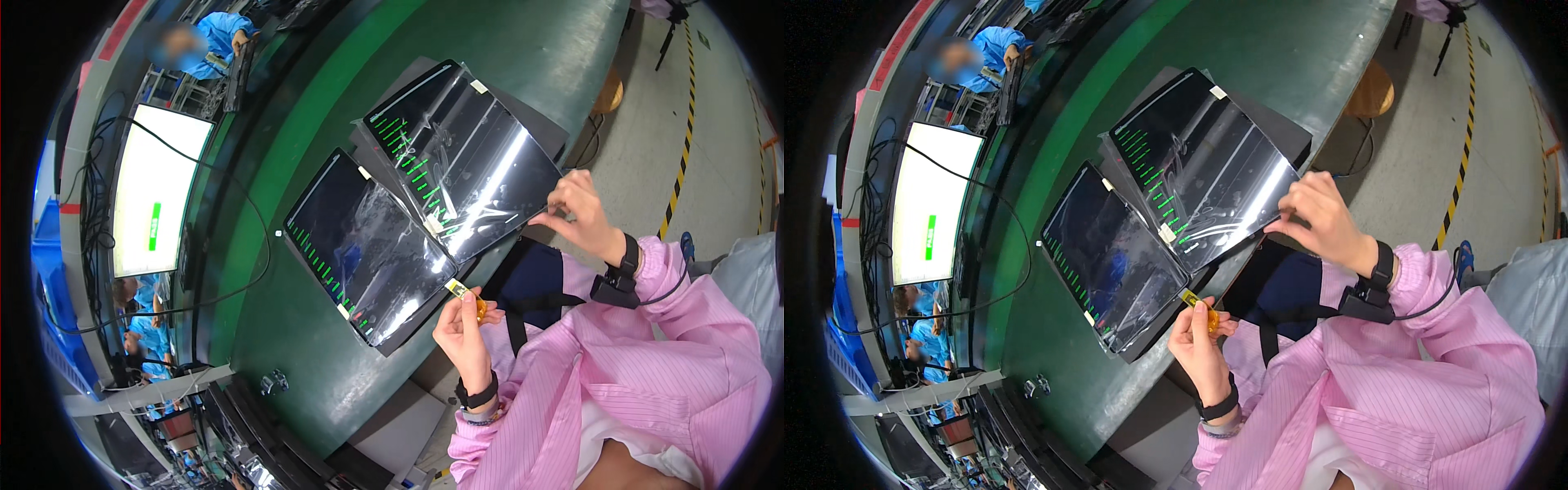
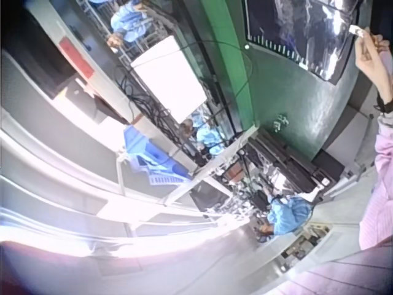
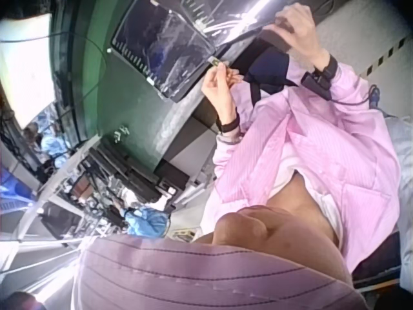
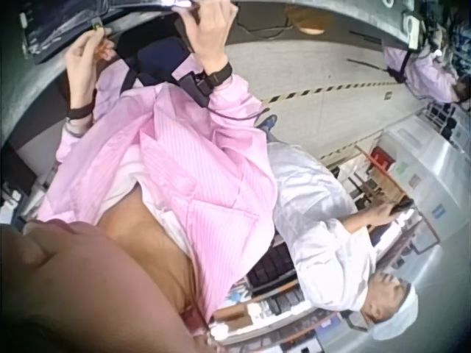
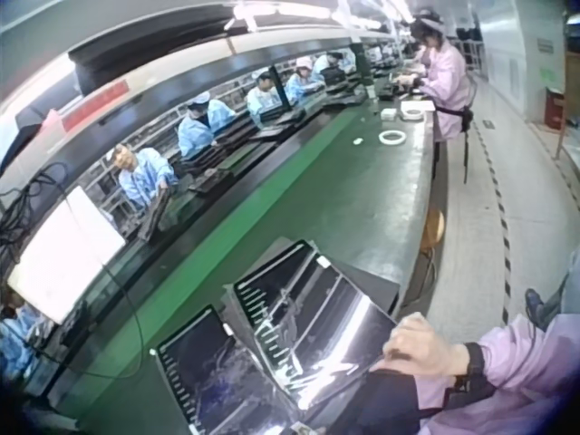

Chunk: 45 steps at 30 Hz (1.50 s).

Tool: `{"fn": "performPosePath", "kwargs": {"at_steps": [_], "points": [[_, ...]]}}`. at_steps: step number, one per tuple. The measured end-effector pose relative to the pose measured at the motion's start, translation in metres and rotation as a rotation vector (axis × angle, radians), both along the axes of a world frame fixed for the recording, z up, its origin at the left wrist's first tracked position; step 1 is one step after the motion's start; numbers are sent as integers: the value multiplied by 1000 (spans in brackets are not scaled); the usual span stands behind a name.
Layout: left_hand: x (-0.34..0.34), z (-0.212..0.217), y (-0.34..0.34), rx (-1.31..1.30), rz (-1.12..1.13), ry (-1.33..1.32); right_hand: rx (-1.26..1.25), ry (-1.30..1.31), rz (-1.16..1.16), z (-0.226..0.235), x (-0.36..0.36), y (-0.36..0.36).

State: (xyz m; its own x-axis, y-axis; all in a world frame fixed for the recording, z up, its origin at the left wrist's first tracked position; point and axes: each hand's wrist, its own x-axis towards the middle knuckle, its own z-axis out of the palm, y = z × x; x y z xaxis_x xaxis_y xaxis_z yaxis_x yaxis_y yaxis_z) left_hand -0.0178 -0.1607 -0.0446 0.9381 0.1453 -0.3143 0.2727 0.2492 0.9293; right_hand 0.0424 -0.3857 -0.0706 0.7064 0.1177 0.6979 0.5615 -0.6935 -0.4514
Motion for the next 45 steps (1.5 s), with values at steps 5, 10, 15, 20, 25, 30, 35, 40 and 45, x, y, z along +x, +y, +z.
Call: {"fn": "performPosePath", "kwargs": {"at_steps": [5, 10, 15, 20, 25, 30, 35, 40, 45], "points": [[4, 3, 4, 71, -5, -4, -47, -52, -140, -8, 12, -21], [8, 6, -1, 130, 75, -52, 44, 5, -355, 3, 24, -46], [1, 36, 13, 1011, 122, -294, 98, 114, -358, 21, -6, -34], [23, 46, 41, 1306, -285, -642, 359, 236, -65, 9, -41, 15], [41, 34, 44, 1328, -456, -702, 388, 271, 13, 2, -50, 28], [45, 24, 45, 1344, -393, -760, 431, 313, 14, 4, -46, 30], [45, 16, 43, 1366, -345, -816, 385, 305, 127, 6, -43, 38], [44, 17, 42, 1355, -341, -829, 380, 277, 183, 8, -47, 47], [47, 28, 51, 1411, -337, -706, 421, 340, 185, 6, -52, 49]]}}
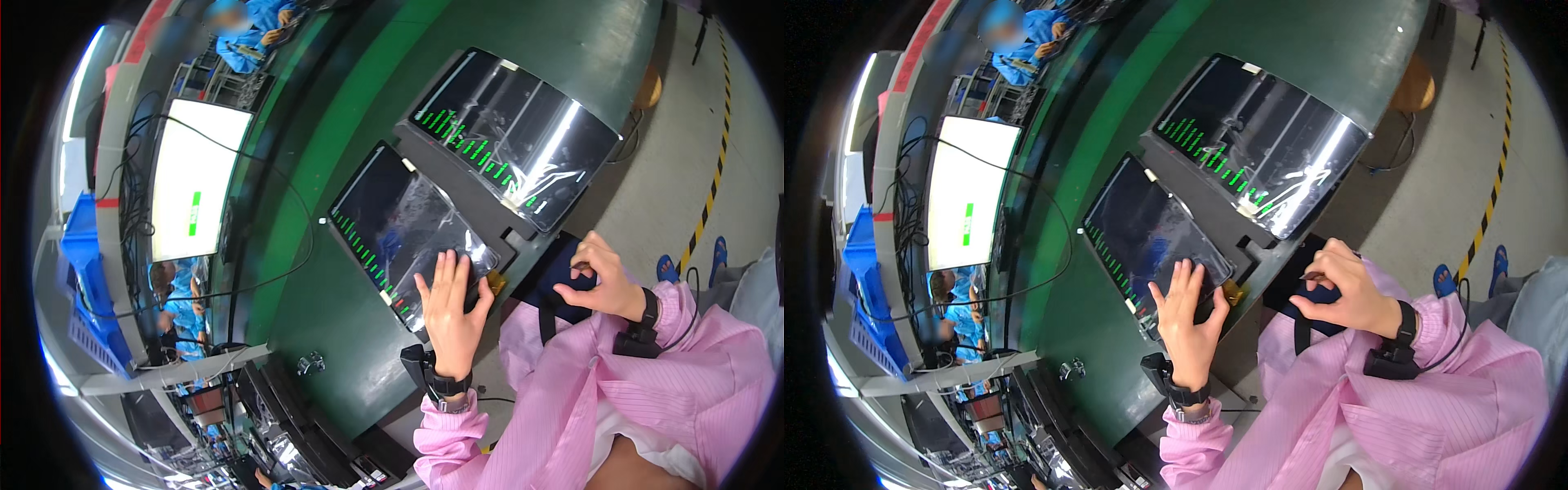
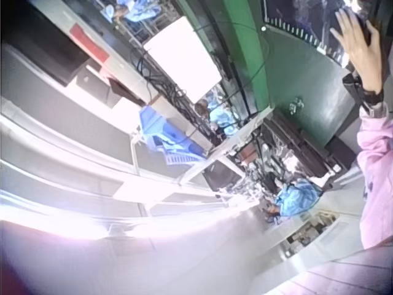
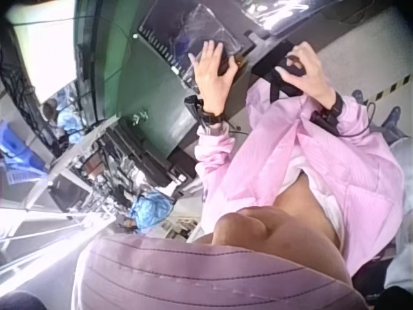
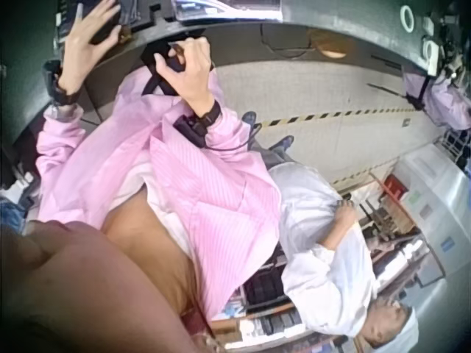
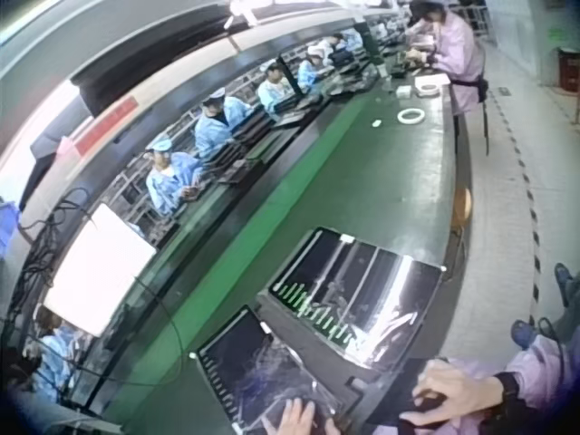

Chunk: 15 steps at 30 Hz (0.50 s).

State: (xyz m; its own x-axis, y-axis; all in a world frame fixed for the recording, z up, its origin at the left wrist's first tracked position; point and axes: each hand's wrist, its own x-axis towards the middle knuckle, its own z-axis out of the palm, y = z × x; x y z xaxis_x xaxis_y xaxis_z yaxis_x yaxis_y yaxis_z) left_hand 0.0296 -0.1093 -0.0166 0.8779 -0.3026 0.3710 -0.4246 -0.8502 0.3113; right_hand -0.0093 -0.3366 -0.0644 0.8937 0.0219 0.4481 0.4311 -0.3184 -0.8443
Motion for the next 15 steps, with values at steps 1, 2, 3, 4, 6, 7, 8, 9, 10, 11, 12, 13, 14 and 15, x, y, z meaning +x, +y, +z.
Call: {"fn": "performPosePath", "kwargs": {"at_steps": [1, 2, 3, 4, 6, 7, 8, 9, 10, 11, 12, 13, 14, 15], "points": [[4, 3, 5, 25, 15, 49, -9, 20, -4, -1, -1, -1], [5, 6, 9, 26, 23, 38, 15, 31, -9, -1, -2, -1], [6, 8, 13, 60, 47, 65, -6, 28, -7, -1, -2, -2], [7, 10, 17, 93, 68, 92, -5, 35, -21, -2, -3, -3], [3, 16, 29, 76, 91, 111, -9, 37, -37, -1, -4, -4], [-2, 21, 38, 28, 113, 95, -10, 43, -34, 0, -4, -5], [-8, 25, 48, 4, 145, 64, -7, 70, -33, 1, -4, -6], [-13, 27, 57, -40, 172, -7, 13, 68, 1, 3, -5, -8], [-19, 29, 66, -31, 216, -50, 11, 67, -2, 5, -4, -9], [-24, 31, 75, 3, 232, -47, 47, 61, -4, 7, -3, -11], [-27, 31, 82, 29, 235, -56, 102, 49, 1, 9, -2, -12], [-30, 28, 87, 31, 249, -44, 31, 11, 3, 12, 0, -15], [-31, 25, 91, 30, 272, -32, 6, 8, 13, 15, 2, -16], [-32, 21, 93, 29, 284, -30, 67, 47, -23, 18, 5, -17]]}}
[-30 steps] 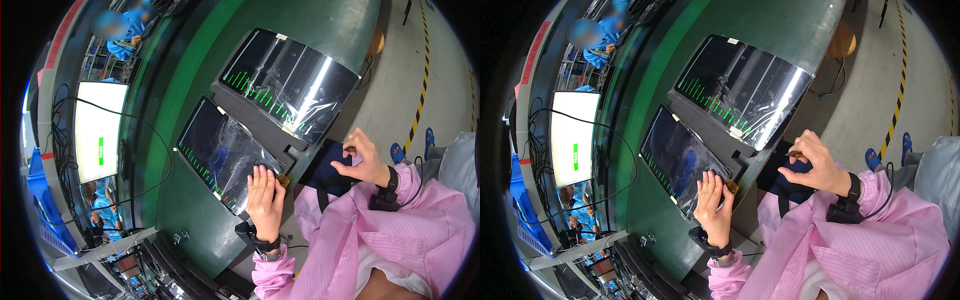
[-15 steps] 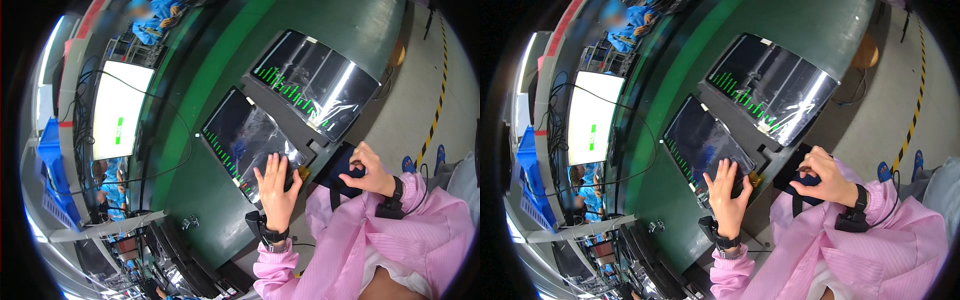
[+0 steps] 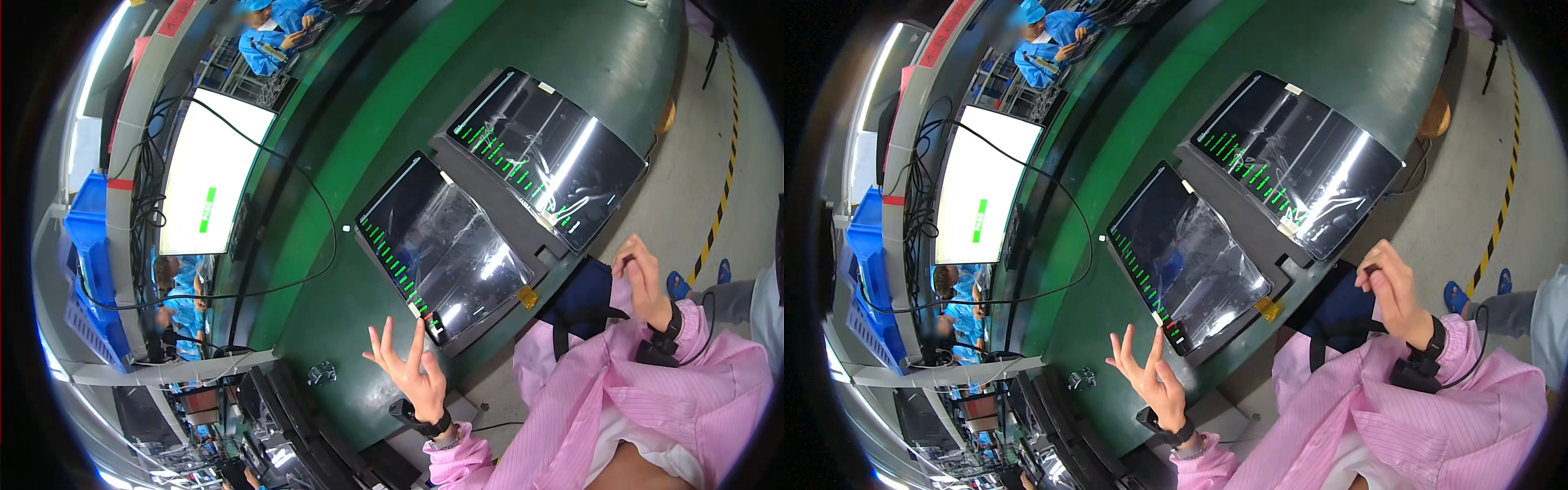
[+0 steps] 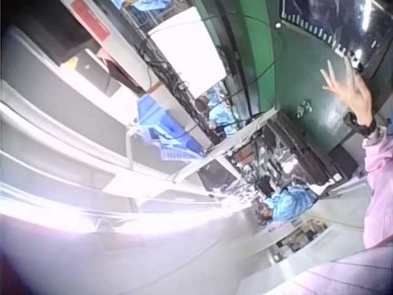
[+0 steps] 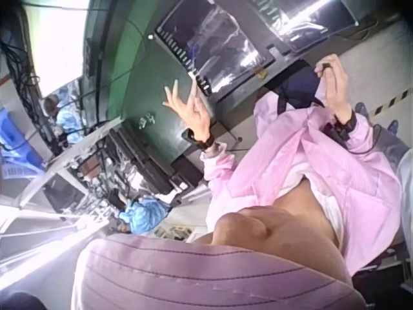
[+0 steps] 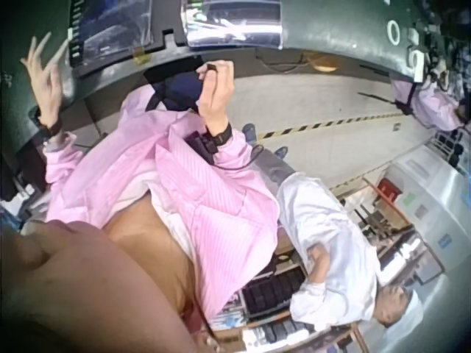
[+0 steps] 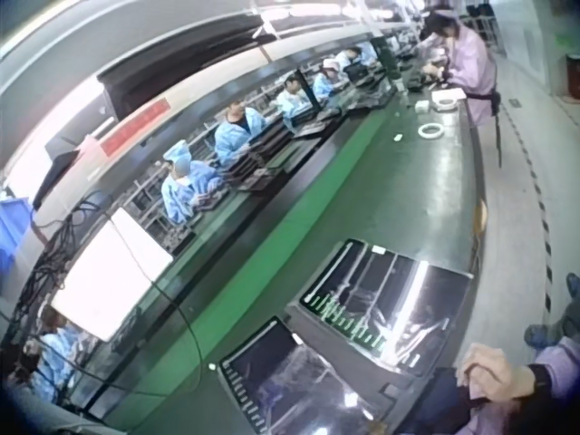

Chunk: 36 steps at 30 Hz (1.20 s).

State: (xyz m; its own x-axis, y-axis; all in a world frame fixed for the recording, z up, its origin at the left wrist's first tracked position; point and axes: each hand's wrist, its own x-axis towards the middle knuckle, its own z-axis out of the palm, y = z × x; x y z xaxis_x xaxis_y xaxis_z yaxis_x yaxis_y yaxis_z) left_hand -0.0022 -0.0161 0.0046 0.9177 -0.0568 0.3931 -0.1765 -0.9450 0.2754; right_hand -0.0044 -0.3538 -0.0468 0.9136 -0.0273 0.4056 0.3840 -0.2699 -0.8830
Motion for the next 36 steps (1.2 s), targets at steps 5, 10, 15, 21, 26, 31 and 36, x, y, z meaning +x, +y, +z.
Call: {"fn": "performPosePath", "kwargs": {"at_steps": [5, 10, 15, 21, 26, 31, 36], "points": [[3, -10, 5, 42, -20, 46, -74, -49, -94, 18, 19, -11], [10, -2, 17, -18, 75, -107, -24, -38, -249, 35, 50, -33], [32, 16, 38, 45, 116, -147, 115, -62, -203, 53, 113, -70], [80, 39, 50, 53, 114, -186, -160, -150, -74, 71, 208, -82], [105, 45, 34, 73, 55, -198, -533, -159, 160, 49, 282, -72], [104, 50, 29, 84, 72, -178, -755, -91, 217, 41, 302, -63], [91, 55, 38, 86, 128, -162, -742, 35, 372, 64, 260, -93]]}}
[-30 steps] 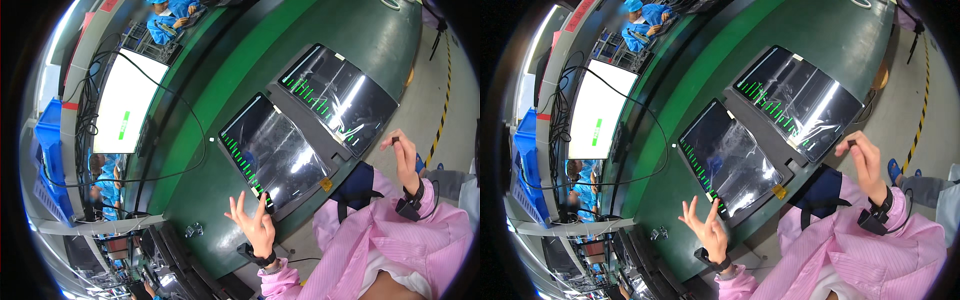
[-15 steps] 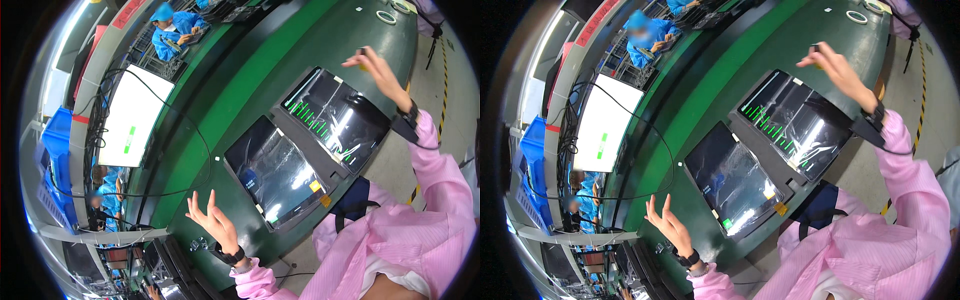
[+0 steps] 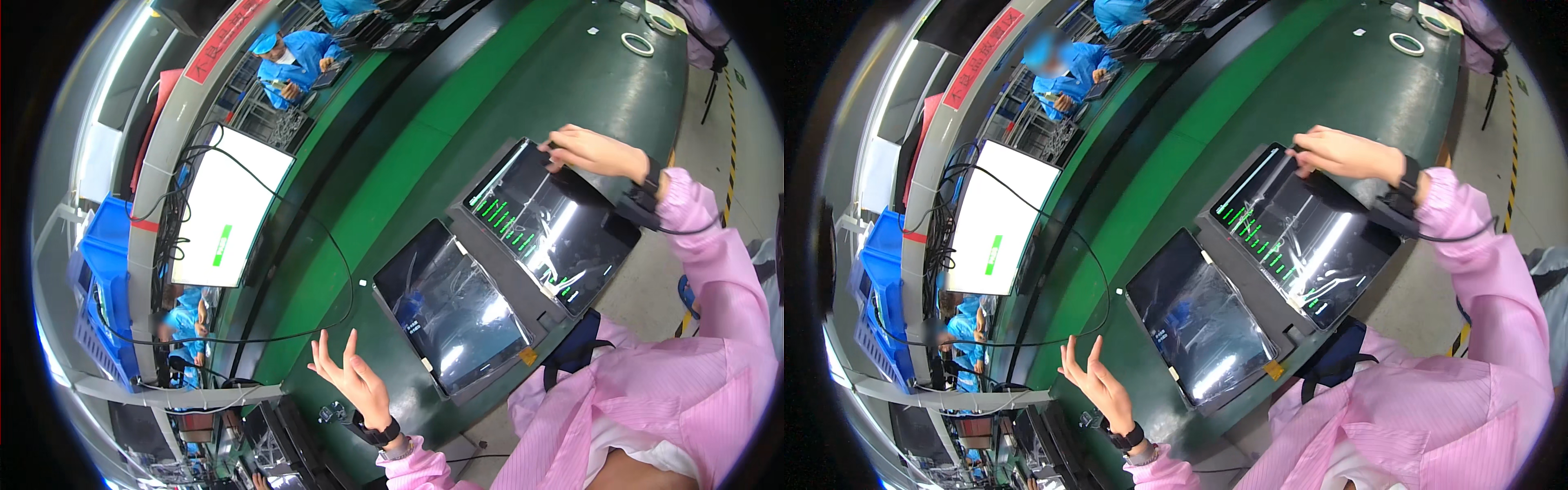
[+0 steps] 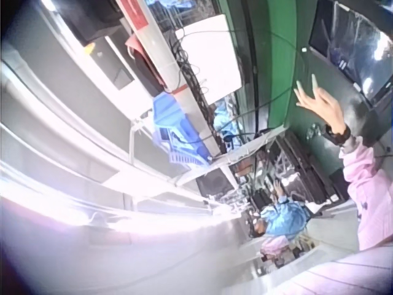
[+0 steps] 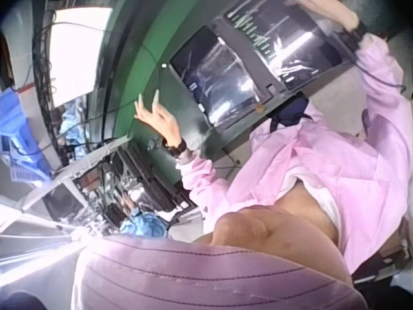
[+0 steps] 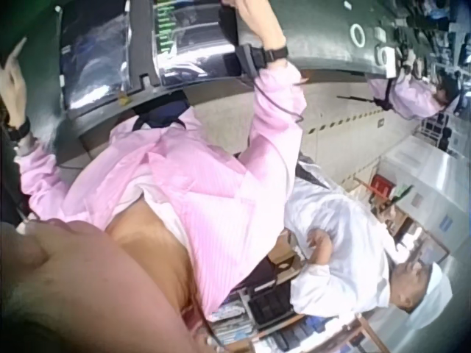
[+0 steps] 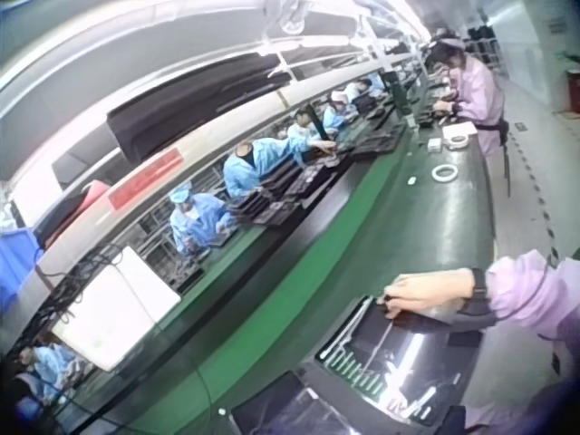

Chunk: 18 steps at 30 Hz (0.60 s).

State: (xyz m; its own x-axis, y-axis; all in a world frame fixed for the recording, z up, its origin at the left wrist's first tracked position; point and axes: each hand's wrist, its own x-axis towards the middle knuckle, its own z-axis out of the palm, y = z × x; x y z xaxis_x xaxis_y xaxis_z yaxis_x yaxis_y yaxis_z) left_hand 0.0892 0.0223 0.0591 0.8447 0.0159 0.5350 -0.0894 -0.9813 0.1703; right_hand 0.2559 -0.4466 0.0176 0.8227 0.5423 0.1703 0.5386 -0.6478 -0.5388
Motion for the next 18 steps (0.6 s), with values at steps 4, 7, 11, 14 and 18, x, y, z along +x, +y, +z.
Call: {"fn": "performPosePath", "kwargs": {"at_steps": [4, 7, 11, 14, 18], "points": [[6, 2, 3, 8, 1, 10, 182, -83, -42, 6, 0, -6], [23, 0, -1, 2, -33, 2, 303, -176, -9, -4, 26, 13], [43, -1, -9, -6, -97, 7, 114, -138, 10, -17, 46, 39], [45, 1, -11, -43, -120, 31, 80, -148, 18, -14, 33, 39], [28, 1, -11, 18, -119, 49, 74, 0, 67, 4, -22, 11]]}}
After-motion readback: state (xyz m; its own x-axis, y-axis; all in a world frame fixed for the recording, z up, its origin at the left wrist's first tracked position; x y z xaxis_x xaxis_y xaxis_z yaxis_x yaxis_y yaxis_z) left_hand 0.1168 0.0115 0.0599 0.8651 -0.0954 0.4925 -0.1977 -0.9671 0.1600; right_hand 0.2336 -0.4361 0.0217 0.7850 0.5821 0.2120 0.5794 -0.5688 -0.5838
